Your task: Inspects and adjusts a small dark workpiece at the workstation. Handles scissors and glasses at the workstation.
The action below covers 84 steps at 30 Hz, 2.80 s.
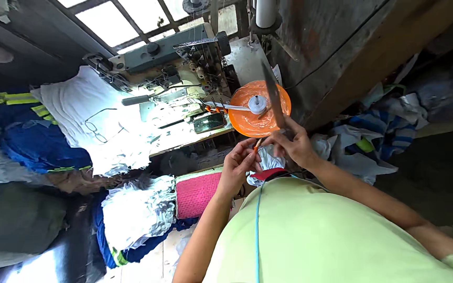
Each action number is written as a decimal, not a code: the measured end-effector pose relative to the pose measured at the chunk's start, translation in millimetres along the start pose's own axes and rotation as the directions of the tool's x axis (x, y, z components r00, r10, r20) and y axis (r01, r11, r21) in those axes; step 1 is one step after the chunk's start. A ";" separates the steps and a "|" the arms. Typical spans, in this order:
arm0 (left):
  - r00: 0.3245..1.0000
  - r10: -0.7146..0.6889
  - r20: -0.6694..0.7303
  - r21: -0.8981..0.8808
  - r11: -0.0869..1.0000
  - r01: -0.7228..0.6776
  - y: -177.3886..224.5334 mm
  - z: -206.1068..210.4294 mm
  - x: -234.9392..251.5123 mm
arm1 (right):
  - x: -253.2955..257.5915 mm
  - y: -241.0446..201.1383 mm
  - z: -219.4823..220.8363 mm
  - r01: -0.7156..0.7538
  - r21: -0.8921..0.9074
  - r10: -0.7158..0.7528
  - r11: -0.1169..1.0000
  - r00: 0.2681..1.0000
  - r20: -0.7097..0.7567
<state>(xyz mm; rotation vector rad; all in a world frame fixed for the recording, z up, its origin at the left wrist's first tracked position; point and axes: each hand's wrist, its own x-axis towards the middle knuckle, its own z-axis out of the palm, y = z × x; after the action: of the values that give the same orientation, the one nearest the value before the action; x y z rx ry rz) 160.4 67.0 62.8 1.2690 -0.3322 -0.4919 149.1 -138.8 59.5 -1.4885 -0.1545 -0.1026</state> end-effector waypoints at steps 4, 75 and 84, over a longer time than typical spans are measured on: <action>0.997 -0.059 -0.055 -0.225 0.973 0.045 5.7 -1.6 -8.9 | -12.0 -3.8 -15.2 0.111 -0.109 -0.095 0.988 0.985 0.141; 0.870 0.225 -0.439 -0.220 0.912 -0.347 -9.9 51.9 -26.7 | -40.2 -11.9 14.1 0.440 -0.832 -0.409 0.337 0.864 0.292; 0.953 0.175 -0.248 -0.225 0.946 -0.232 -14.2 22.5 -19.9 | -34.8 -29.1 -73.7 0.022 -0.369 -0.147 0.929 0.938 -0.313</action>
<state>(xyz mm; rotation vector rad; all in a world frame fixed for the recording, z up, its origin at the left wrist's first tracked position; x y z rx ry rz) 129.9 55.9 55.9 1.0169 -0.1996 -0.2006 112.9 -215.4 76.7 -1.8066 0.0830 -0.4767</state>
